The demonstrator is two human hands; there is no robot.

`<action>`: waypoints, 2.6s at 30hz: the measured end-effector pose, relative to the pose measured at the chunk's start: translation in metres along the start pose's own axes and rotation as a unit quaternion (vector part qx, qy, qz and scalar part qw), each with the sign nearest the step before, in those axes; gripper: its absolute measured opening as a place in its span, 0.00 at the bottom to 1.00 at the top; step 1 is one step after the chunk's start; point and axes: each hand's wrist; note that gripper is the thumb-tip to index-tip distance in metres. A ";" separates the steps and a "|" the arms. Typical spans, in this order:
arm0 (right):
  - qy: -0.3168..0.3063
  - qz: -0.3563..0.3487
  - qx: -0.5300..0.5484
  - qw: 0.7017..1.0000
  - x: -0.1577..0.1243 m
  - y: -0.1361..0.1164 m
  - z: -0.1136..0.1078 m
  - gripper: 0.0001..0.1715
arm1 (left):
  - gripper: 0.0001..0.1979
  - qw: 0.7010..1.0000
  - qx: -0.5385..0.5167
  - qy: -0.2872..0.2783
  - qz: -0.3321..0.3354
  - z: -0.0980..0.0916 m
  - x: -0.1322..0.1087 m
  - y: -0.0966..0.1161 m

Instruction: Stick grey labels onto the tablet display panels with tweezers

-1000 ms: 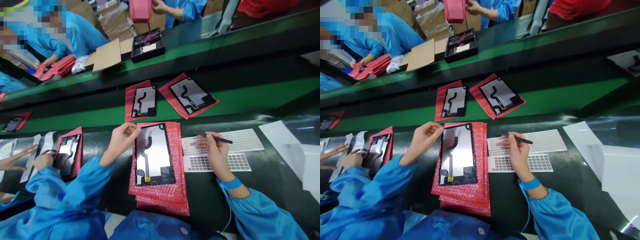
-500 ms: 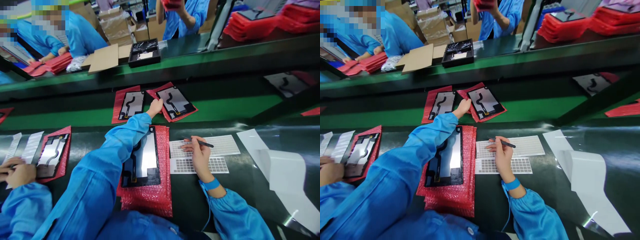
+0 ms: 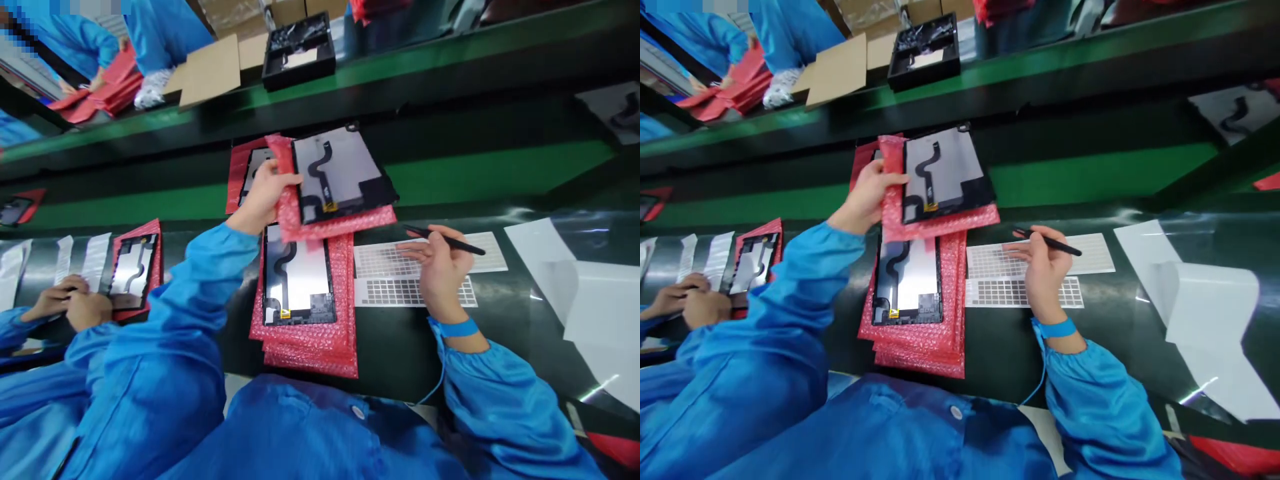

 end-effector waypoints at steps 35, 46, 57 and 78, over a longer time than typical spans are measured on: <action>-0.367 0.139 -0.183 0.901 -0.045 -0.032 -0.030 0.12 | 0.32 0.817 0.468 -0.181 0.284 -0.024 -0.190 -0.070; -0.302 0.169 -0.105 0.932 -0.034 -0.041 -0.022 0.18 | 0.23 0.803 0.493 -0.163 0.294 -0.012 -0.190 -0.050; -0.309 0.130 0.039 0.941 -0.021 -0.002 0.042 0.13 | 0.25 0.765 0.553 -0.147 0.296 0.012 -0.180 -0.044; -0.307 0.166 0.025 0.937 -0.025 -0.002 0.043 0.14 | 0.28 0.771 0.546 -0.172 0.280 0.010 -0.178 -0.044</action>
Point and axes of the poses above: each hand's wrist, its own x-axis towards the middle knuckle, its own z-axis out of the palm, y = z × x, and after that the axes turned 14 degrees about -z, right-handed
